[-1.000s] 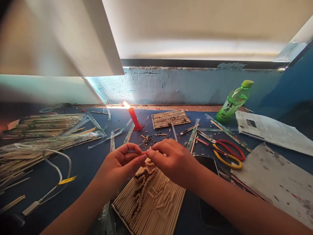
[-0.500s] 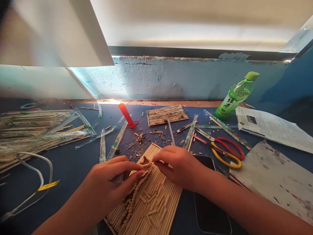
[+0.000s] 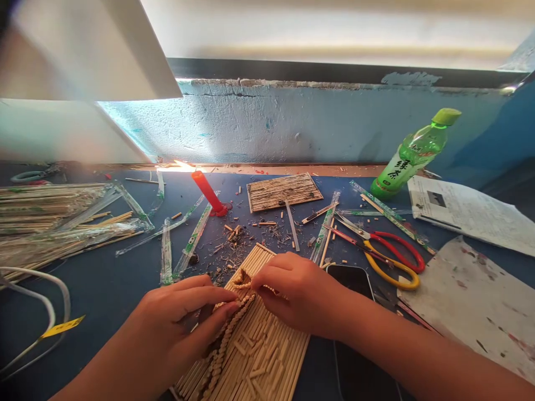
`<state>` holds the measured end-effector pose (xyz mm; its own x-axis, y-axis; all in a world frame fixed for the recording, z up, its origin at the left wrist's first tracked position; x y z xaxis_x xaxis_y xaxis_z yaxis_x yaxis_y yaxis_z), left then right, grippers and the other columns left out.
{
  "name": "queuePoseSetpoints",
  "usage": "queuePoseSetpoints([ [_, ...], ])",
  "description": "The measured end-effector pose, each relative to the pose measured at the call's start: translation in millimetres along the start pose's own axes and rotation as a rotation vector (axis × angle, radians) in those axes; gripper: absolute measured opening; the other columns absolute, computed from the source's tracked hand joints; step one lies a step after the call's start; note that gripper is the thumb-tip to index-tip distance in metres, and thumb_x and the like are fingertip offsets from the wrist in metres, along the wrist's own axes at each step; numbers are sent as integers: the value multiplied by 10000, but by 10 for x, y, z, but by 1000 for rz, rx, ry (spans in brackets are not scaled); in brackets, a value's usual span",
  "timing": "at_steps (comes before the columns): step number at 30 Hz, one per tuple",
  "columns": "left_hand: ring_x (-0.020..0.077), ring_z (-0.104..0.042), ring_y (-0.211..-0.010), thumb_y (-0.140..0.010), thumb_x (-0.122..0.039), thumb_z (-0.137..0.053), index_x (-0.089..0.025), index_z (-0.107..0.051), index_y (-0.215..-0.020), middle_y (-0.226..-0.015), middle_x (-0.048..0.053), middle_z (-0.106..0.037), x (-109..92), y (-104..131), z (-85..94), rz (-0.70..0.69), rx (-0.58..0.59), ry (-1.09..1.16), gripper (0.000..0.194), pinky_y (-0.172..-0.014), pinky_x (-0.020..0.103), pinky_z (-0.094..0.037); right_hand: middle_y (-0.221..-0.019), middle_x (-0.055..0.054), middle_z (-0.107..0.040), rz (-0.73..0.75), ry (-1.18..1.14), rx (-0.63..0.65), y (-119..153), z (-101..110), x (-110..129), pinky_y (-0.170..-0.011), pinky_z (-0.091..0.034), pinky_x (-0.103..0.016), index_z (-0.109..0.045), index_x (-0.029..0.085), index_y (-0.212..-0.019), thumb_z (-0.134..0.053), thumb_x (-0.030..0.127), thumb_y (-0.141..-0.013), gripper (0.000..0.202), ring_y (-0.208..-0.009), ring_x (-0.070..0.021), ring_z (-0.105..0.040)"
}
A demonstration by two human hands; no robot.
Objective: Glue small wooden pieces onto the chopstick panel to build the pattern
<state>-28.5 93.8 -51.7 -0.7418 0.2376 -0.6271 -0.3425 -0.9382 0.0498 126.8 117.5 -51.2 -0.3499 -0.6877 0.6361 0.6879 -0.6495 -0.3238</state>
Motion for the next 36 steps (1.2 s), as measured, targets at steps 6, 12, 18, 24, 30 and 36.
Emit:
queuePoseSetpoints([
  [6,146,-585,-619,-915,-314,-557,-288,-764,-899,-732,8,-642,15,17,-18,-3,-3,12,209,-585,258,-429,-920,-36,-688,32,-9,52,13,-41,27,-793,-496,-298,-634,203,-970,-553,121,-910,130,-886,-156,-617],
  [12,143,-577,-619,-923,-317,-544,-296,-756,-903,-774,6,-652,20,26,-42,8,17,14,214,-585,258,-419,-929,-41,-690,29,7,58,21,-47,37,-801,-498,-306,-636,194,-974,-548,139,-924,115,-903,-163,-620],
  [18,153,-588,-623,-916,-302,-547,-287,-765,-884,-756,12,-655,-11,6,-24,14,18,16,221,-584,261,-420,-952,-45,-699,51,-3,55,15,-61,22,-817,-504,-312,-639,200,-1001,-553,127,-918,140,-922,-166,-627],
  [24,154,-603,-652,-920,-321,-540,-298,-760,-885,-771,7,-654,18,20,-58,26,42,25,224,-607,268,-432,-951,-47,-700,72,-10,57,27,-66,3,-816,-498,-311,-646,203,-1009,-550,141,-931,139,-918,-157,-629],
  [30,154,-607,-670,-932,-343,-528,-300,-750,-904,-786,4,-648,31,11,-73,18,39,7,228,-628,280,-439,-922,-35,-698,95,13,53,27,-61,6,-797,-477,-308,-644,192,-997,-563,141,-928,118,-885,-151,-621],
  [36,160,-609,-682,-941,-354,-519,-295,-745,-906,-788,6,-645,32,17,-86,18,52,-1,237,-639,293,-440,-910,-29,-700,107,-2,52,25,-75,0,-804,-472,-315,-642,195,-990,-563,152,-936,105,-872,-148,-627],
])
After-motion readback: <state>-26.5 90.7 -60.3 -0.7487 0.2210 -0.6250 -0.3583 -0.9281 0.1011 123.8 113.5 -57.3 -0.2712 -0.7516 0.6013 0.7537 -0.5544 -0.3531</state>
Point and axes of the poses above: each hand's wrist, its own y-axis away from the middle knuckle, its own z-axis out of the back of the hand, x = y × z, the point moved 7 cm from there along -y, towards the middle knuckle
